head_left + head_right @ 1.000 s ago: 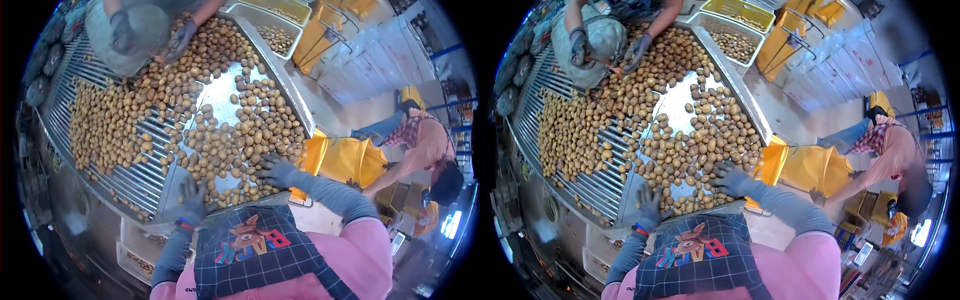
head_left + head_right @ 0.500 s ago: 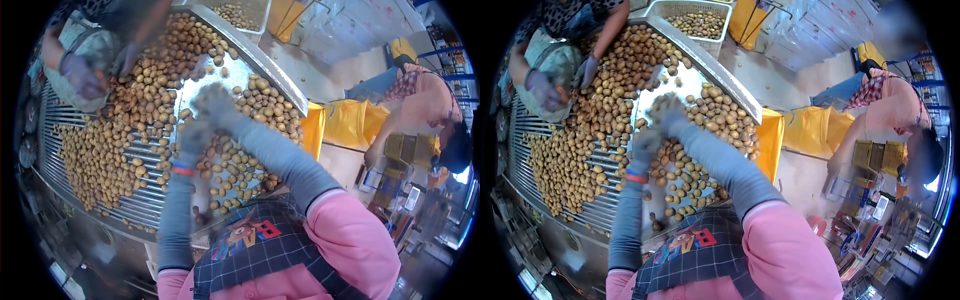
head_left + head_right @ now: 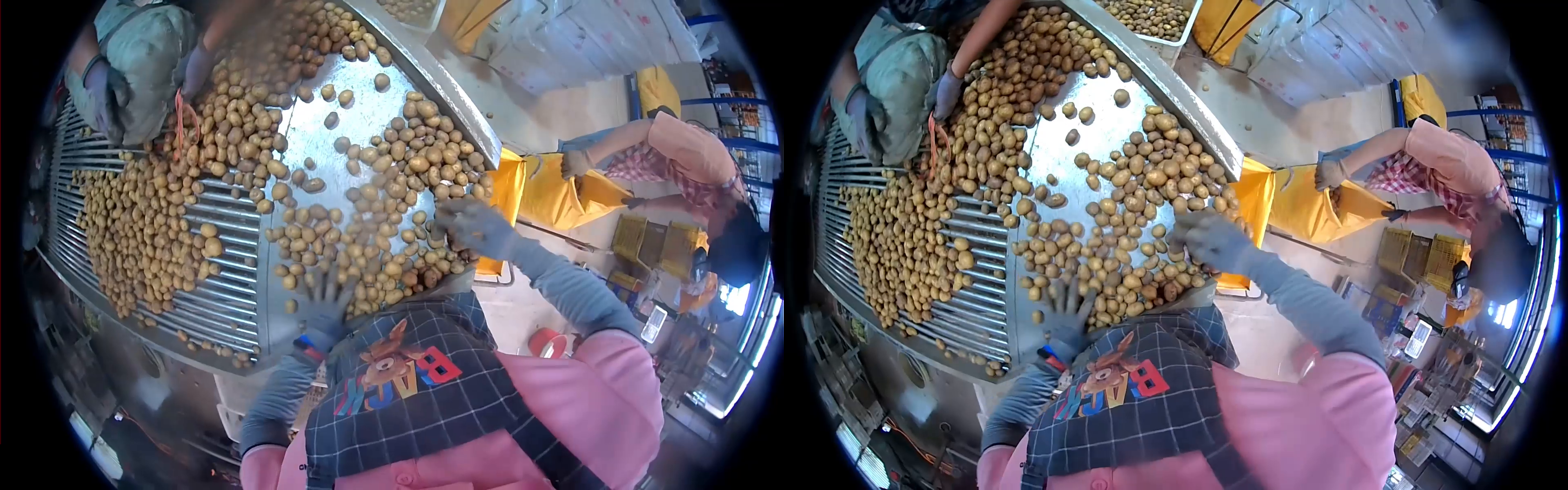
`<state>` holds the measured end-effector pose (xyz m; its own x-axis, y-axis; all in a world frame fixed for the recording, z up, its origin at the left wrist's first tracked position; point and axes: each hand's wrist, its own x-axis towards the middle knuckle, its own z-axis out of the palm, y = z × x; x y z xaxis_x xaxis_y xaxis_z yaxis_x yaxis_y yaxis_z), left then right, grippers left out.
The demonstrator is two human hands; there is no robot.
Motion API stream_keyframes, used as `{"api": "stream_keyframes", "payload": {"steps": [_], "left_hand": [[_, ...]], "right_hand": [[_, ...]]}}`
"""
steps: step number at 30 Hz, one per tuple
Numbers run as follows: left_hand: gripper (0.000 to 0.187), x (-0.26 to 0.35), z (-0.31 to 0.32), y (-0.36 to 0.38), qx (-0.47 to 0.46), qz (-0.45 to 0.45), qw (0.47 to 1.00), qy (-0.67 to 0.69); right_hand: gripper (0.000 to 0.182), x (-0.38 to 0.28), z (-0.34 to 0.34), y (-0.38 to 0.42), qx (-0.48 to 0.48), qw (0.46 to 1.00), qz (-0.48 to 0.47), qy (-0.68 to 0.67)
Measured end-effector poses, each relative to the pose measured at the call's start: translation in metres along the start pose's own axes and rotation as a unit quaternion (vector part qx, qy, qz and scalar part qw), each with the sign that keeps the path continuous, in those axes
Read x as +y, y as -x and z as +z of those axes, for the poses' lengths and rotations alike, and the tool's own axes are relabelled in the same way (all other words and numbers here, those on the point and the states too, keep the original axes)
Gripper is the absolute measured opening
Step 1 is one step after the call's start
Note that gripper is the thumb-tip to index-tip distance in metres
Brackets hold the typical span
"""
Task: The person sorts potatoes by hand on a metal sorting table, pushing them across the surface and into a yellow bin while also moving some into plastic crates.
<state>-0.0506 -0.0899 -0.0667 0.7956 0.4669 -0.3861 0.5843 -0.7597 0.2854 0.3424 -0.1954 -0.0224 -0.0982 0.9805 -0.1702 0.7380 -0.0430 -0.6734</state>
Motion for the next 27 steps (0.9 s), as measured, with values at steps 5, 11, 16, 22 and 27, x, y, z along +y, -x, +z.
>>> {"api": "stream_keyframes", "payload": {"steps": [5, 11, 16, 22, 27], "left_hand": [[0.106, 0.037, 0.039, -0.051, 0.147, 0.093, 0.982, -0.066], [0.11, 0.095, 0.009, -0.114, 0.121, 0.088, 0.988, 0.034], [0.096, 0.114, 0.0, -0.129, 0.122, 0.098, 0.987, 0.04], [0.076, 0.108, -0.01, -0.161, 0.144, 0.122, 0.982, -0.004], [0.058, 0.017, -0.036, -0.124, 0.268, 0.188, 0.943, 0.064]], "right_hand": [[0.038, 0.057, 0.05, 0.114, -0.013, 0.937, 0.333, 0.103], [0.061, 0.045, 0.146, 0.154, -0.247, 0.873, 0.372, 0.197], [0.035, 0.072, 0.075, 0.101, -0.078, 0.897, 0.432, 0.061], [0.049, 0.029, -0.007, -0.075, 0.235, 0.953, 0.185, 0.042], [0.052, -0.008, 0.035, -0.112, 0.03, 0.936, 0.098, 0.338]]}}
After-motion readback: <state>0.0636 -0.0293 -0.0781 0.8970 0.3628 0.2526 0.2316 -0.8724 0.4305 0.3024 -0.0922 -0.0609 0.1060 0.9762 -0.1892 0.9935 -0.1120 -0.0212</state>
